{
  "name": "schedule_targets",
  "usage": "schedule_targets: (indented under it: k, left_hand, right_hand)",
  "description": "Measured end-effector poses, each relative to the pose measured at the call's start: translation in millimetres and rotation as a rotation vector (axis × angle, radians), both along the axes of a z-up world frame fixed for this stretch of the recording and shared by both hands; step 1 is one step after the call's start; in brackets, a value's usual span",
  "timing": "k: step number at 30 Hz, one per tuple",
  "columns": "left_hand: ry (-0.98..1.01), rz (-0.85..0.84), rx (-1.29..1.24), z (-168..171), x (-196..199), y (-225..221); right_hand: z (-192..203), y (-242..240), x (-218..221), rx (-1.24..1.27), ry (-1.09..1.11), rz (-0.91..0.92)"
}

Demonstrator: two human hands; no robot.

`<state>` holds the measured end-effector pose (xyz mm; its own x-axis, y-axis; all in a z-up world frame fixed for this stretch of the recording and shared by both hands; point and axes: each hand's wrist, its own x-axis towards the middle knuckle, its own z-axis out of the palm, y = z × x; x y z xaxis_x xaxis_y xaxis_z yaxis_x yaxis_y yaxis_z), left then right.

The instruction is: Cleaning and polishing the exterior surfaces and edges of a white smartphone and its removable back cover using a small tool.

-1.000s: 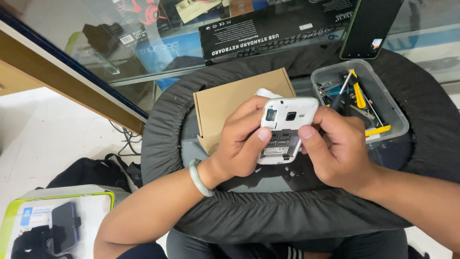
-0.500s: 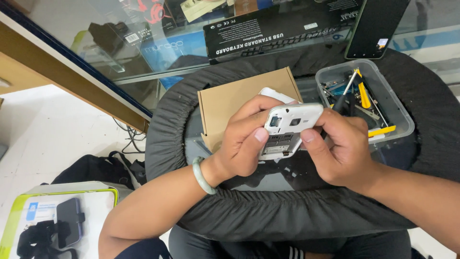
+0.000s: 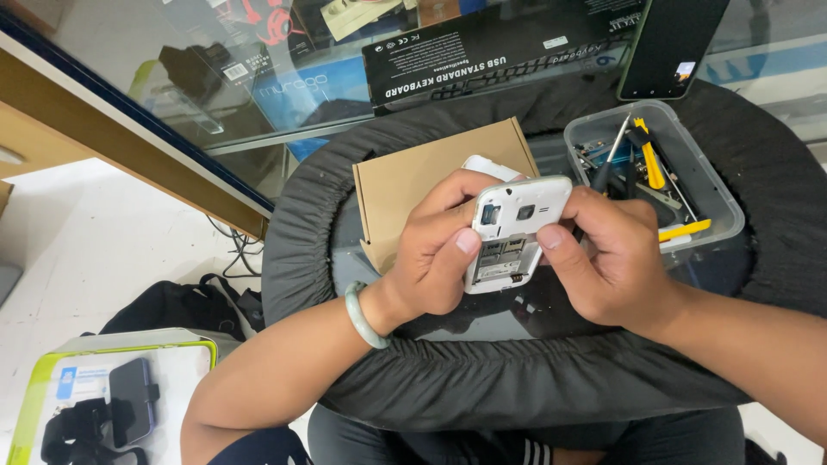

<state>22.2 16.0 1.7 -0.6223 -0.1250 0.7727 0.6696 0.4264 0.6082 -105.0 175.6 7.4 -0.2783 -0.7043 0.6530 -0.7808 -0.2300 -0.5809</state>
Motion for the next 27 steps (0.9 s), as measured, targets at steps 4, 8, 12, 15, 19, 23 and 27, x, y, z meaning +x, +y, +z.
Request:
schedule_targets:
  k: [4, 8, 12, 15, 19, 23, 27]
  left_hand:
    - [-0.012, 0.014, 0.002, -2.5, 0.2, 0.0]
    - [-0.031, 0.021, 0.011, -3.0, 1.0, -0.1]
    - [-0.004, -0.009, 0.031, 0.0, -1.4, 1.5]
    - [-0.002, -0.008, 0.031, -2.4, -1.7, 0.8]
    - [-0.034, -0.017, 0.067, 0.3, 0.1, 2.9]
    - [-0.111, 0.006, 0.118, 3.4, 0.9, 3.6]
    - [-0.197, 0.042, 0.09, 4.5, 3.2, 0.7]
  right_hand:
    - [1.3, -0.1, 0.5, 0.0, -0.011, -0.005]
    - [1.1, -1.3, -0.4, 0.018, -0.062, 0.027]
    - [0.3, -2.3, -0.9, 0.015, -0.069, 0.038]
    - [-2.2, -2.2, -2.5, 0.005, -0.032, 0.024]
    - [-0.7, -1.7, -2.1, 0.027, -0.055, 0.022]
    - [-3.4, -3.9, -4.3, 0.084, -0.17, 0.014]
    - [-7.1, -4.0, -6.7, 0.097, -0.269, -0.009]
